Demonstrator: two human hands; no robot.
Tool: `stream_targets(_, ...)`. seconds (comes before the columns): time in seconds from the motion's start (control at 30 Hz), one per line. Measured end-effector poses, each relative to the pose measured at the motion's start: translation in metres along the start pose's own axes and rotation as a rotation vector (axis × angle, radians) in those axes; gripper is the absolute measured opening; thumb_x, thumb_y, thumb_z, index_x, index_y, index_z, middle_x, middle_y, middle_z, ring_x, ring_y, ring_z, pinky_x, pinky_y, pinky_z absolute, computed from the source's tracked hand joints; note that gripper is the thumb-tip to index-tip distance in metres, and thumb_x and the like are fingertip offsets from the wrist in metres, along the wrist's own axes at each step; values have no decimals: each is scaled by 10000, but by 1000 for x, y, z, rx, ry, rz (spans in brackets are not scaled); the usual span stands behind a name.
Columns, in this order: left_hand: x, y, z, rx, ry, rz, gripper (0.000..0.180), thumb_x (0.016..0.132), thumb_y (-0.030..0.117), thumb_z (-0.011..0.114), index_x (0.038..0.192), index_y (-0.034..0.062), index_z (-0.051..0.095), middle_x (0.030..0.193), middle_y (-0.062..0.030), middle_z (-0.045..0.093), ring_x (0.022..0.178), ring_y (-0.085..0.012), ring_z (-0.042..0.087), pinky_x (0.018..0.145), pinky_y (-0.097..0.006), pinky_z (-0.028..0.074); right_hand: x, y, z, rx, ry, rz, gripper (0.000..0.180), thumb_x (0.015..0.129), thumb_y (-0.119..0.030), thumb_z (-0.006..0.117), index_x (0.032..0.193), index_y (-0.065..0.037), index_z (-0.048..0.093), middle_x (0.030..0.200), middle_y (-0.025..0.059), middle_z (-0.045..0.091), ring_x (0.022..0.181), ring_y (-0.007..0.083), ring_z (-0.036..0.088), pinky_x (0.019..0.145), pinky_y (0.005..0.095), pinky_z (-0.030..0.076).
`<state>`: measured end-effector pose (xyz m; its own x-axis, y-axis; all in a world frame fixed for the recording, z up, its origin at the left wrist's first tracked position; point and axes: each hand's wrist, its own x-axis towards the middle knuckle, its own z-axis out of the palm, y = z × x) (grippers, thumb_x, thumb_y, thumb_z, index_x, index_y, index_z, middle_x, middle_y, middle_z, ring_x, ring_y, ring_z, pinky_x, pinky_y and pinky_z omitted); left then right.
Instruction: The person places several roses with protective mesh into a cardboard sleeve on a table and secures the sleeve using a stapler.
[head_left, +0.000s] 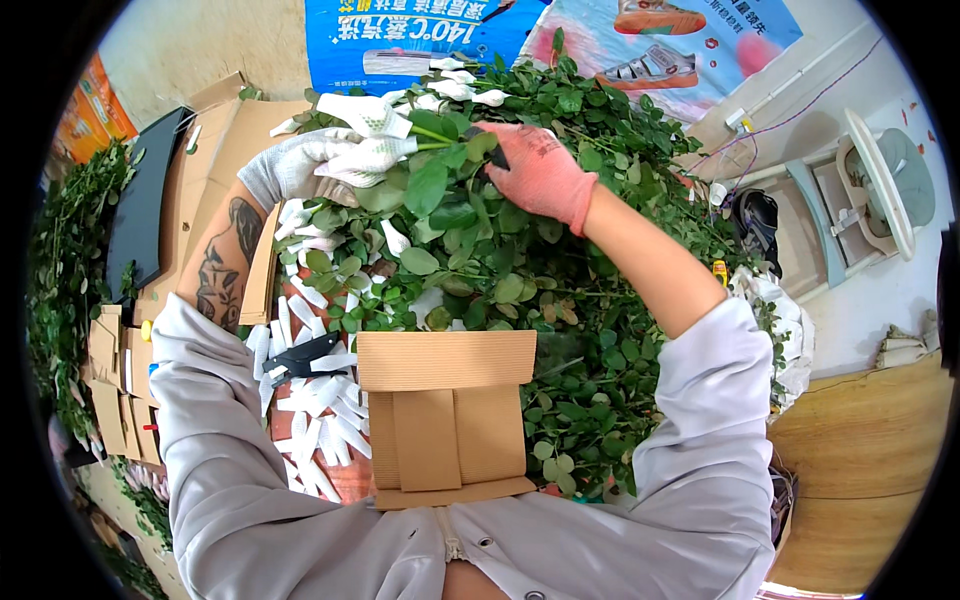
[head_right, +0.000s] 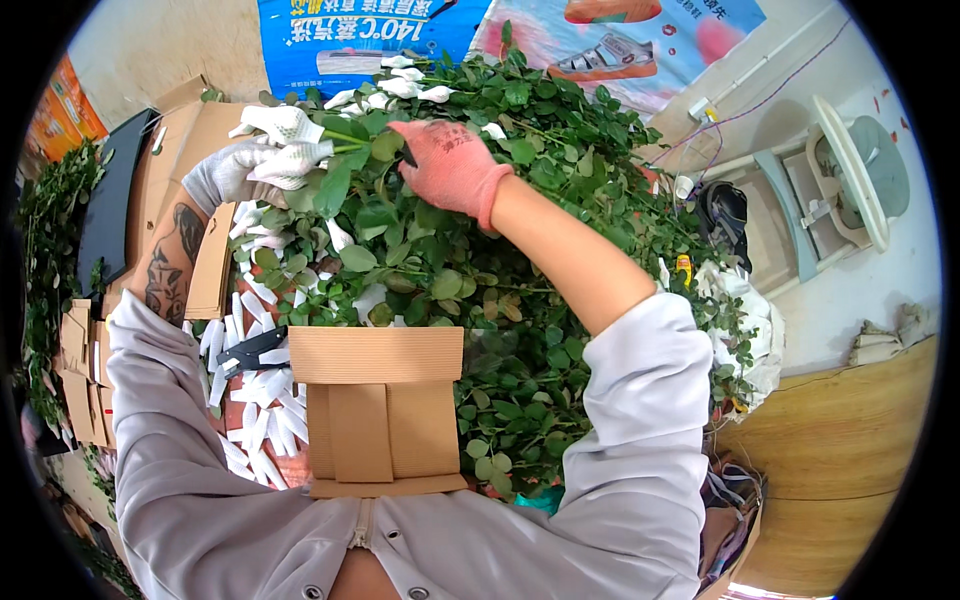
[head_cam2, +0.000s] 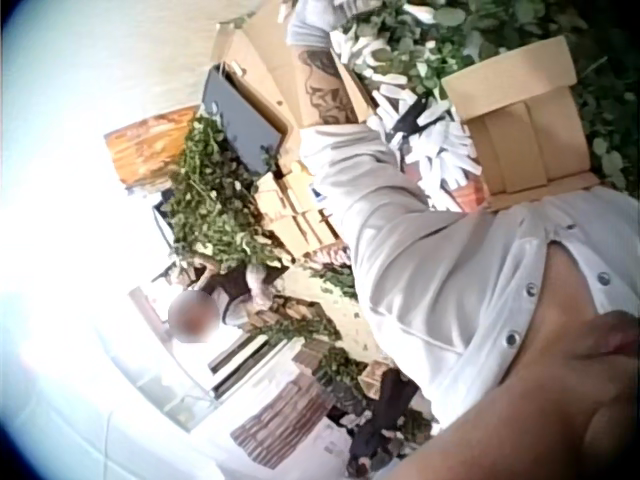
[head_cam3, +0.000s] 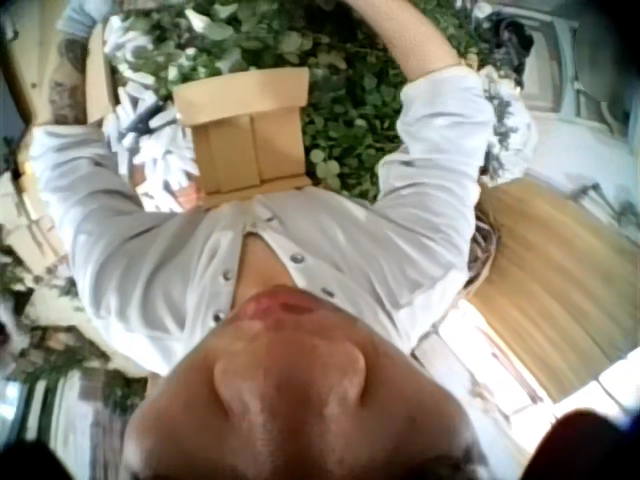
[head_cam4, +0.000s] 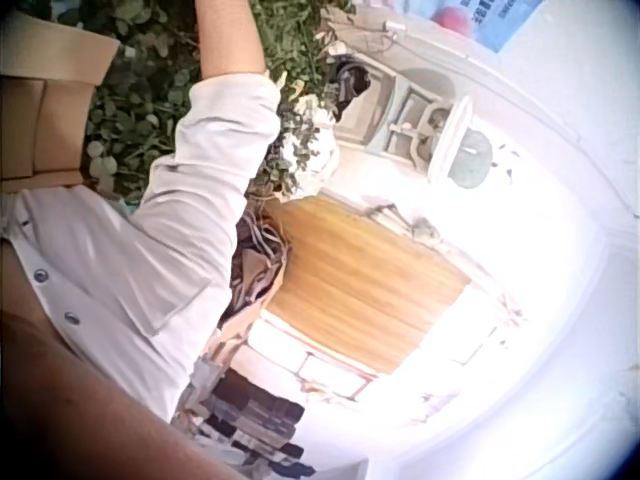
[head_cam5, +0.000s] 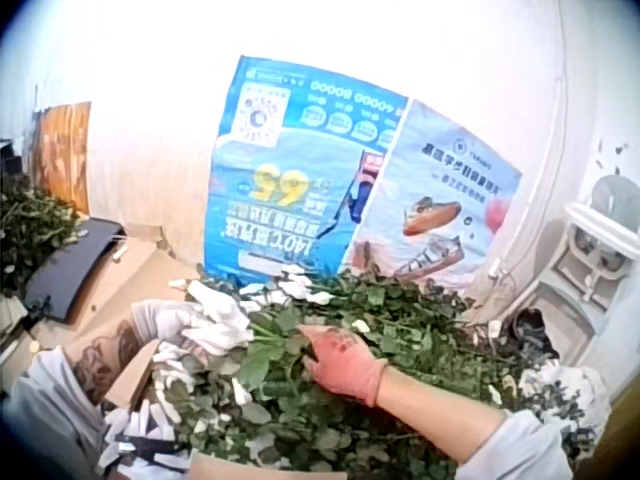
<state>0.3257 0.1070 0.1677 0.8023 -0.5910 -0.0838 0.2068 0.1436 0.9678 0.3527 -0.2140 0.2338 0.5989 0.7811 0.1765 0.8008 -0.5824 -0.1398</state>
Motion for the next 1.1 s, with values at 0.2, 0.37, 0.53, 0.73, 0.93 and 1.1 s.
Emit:
stream_targets(0.2, 8, -8, -23, 908, 589, 236, 335, 881, 158, 561, 1195, 42, 532, 1090, -107, 614, 971, -262, 611, 861, -366, 487, -1, 27, -50, -415, 343, 114, 402, 829, -230, 520, 1211, -105, 525, 859, 166, 652, 820, 348, 636, 799, 454, 497)
stream_targets(0.37, 29, -57, 43, 1583, 480, 220, 384, 792, 167, 569, 1170, 100, 561, 1046, -133, 598, 991, -305, 567, 878, -395, 450, -47, 92, -163, -168, 932, 139, 449, 882, -228, 535, 1234, 43, 469, 1021, 206, 635, 939, 336, 607, 836, 458, 470)
stream_targets(0.53, 29, -159, 50, 1822, 158, 147, 466, 717, 249, 662, 1169, 171, 582, 1105, -69, 575, 1123, -262, 491, 1007, -416, 339, -112, 160, -279, -420, 801, 372, 328, 866, -243, 573, 1082, 3, 600, 959, 192, 646, 867, 298, 612, 777, 369, 472)
stream_targets(0.73, 46, -104, 67, 1812, 38, -26, 286, 728, 287, 637, 972, 140, 613, 952, -79, 636, 1039, -252, 580, 978, -380, 394, -122, 74, -167, -450, 565, 301, 436, 862, -183, 611, 1263, -44, 508, 1109, 205, 602, 1039, 316, 584, 917, 365, 437)
stream_targets(0.93, 22, -44, 31, 257, -128, -442, 418, 868, 315, 666, 1134, 14, 551, 880, -57, 602, 645, -119, 535, 546, -267, 466, -97, 15, -80, -284, 355, 75, 445, 800, -175, 570, 1223, -53, 499, 1007, 199, 619, 977, 336, 604, 882, 403, 479)
stream_targets(1.1, -5, -21, 59, -261, 52, -272, 337, 863, 203, 668, 1143, 47, 565, 836, -17, 659, 591, -111, 637, 468, -238, 521, -57, -14, 15, 108, -39, 6, 482, 771, -173, 606, 1212, -23, 484, 1062, 192, 616, 1005, 337, 595, 901, 387, 467)
